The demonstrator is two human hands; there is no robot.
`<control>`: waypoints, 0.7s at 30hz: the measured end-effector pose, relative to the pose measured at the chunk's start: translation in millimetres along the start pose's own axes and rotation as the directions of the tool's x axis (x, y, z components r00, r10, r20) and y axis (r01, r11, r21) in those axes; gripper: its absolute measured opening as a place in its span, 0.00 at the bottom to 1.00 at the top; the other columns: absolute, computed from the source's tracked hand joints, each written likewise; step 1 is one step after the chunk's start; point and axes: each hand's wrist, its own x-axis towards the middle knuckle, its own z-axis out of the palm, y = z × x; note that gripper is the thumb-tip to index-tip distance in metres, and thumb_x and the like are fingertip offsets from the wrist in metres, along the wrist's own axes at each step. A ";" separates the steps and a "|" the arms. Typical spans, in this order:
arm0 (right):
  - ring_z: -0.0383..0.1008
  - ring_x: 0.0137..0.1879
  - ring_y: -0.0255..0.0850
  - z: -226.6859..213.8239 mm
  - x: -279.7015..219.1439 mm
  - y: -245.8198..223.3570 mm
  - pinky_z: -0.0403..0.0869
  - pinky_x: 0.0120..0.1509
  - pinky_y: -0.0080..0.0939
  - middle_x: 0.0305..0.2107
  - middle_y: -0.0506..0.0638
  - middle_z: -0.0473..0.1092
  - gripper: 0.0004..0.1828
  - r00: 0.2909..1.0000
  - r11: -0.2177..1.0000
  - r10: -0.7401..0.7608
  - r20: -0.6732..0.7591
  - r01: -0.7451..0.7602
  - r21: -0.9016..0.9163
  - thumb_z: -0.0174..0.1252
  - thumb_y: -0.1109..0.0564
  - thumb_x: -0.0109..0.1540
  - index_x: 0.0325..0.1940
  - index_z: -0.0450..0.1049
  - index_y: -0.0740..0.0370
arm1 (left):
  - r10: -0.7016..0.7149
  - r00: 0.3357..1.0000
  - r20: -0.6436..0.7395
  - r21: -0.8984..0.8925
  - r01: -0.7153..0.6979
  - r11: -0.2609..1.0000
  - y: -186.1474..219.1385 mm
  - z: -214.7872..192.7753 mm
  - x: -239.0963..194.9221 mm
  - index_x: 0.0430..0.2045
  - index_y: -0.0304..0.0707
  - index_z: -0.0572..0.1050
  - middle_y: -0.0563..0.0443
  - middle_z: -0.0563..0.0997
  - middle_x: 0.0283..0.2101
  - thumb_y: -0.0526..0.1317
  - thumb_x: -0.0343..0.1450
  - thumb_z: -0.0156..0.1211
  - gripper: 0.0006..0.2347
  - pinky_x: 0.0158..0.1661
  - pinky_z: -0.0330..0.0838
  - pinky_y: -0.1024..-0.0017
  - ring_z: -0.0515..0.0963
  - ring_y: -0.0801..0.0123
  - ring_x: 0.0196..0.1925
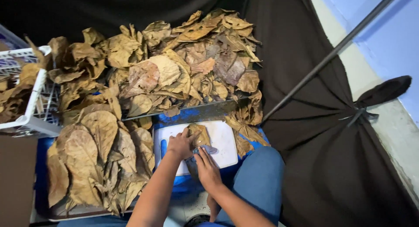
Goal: The person sits on the floor and cleans dried leaves using a cloth on a white cutting board. They pick leaves from a pile, wipe them, and place them back. The workspace includes a white basket and a blue bin filled with leaves.
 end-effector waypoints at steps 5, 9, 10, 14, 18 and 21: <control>0.49 0.80 0.54 -19.4 10.5 -6.2 0.57 0.76 0.55 0.75 0.61 0.49 0.32 0.924 0.993 0.120 0.364 -0.105 -0.061 0.45 0.48 0.72 0.78 0.53 0.65 | -0.024 0.995 -0.099 -0.067 0.018 0.998 -7.5 14.9 10.9 0.76 0.62 0.42 0.49 0.52 0.71 0.53 0.70 0.55 0.38 0.60 0.62 0.47 0.63 0.52 0.68; 0.44 0.80 0.61 -8.8 5.4 -7.3 0.58 0.76 0.56 0.75 0.67 0.44 0.43 0.917 0.986 0.104 0.386 -0.044 -0.161 0.49 0.38 0.71 0.79 0.46 0.68 | -0.017 0.995 -0.094 -0.048 0.012 0.999 -6.3 17.3 9.1 0.76 0.61 0.40 0.49 0.48 0.75 0.51 0.71 0.54 0.38 0.61 0.61 0.47 0.60 0.52 0.70; 0.50 0.79 0.58 -4.6 4.1 -1.7 0.61 0.75 0.55 0.74 0.64 0.48 0.35 0.933 0.986 0.098 0.345 -0.043 -0.162 0.49 0.46 0.71 0.78 0.52 0.65 | -0.028 0.997 -0.065 -0.060 0.024 0.998 -4.7 15.2 7.0 0.76 0.61 0.40 0.49 0.46 0.76 0.51 0.71 0.55 0.38 0.63 0.59 0.46 0.58 0.52 0.72; 0.64 0.72 0.55 -5.3 17.8 8.8 0.66 0.73 0.50 0.67 0.62 0.62 0.29 0.988 0.982 0.030 0.150 -0.001 -0.190 0.48 0.61 0.65 0.72 0.63 0.65 | -0.031 0.996 -0.083 -0.098 0.023 0.995 -9.9 26.0 19.2 0.75 0.58 0.47 0.49 0.46 0.76 0.53 0.70 0.54 0.36 0.66 0.55 0.42 0.56 0.52 0.73; 0.56 0.76 0.60 -18.7 34.7 9.3 0.61 0.75 0.53 0.69 0.68 0.57 0.29 0.968 0.994 0.104 0.227 -0.094 -0.055 0.52 0.65 0.67 0.74 0.61 0.69 | -0.055 0.985 -0.164 -0.056 0.046 0.997 -8.2 18.4 -3.7 0.74 0.60 0.53 0.55 0.58 0.68 0.53 0.67 0.55 0.36 0.62 0.62 0.56 0.63 0.64 0.71; 0.49 0.80 0.58 -12.8 43.4 14.2 0.59 0.77 0.53 0.73 0.63 0.52 0.33 0.932 0.980 0.196 0.306 -0.173 -0.102 0.52 0.66 0.65 0.76 0.59 0.63 | -0.038 0.983 -0.178 -0.069 0.026 0.997 -8.3 18.5 -16.2 0.76 0.60 0.43 0.55 0.57 0.66 0.50 0.66 0.56 0.40 0.61 0.61 0.59 0.62 0.65 0.68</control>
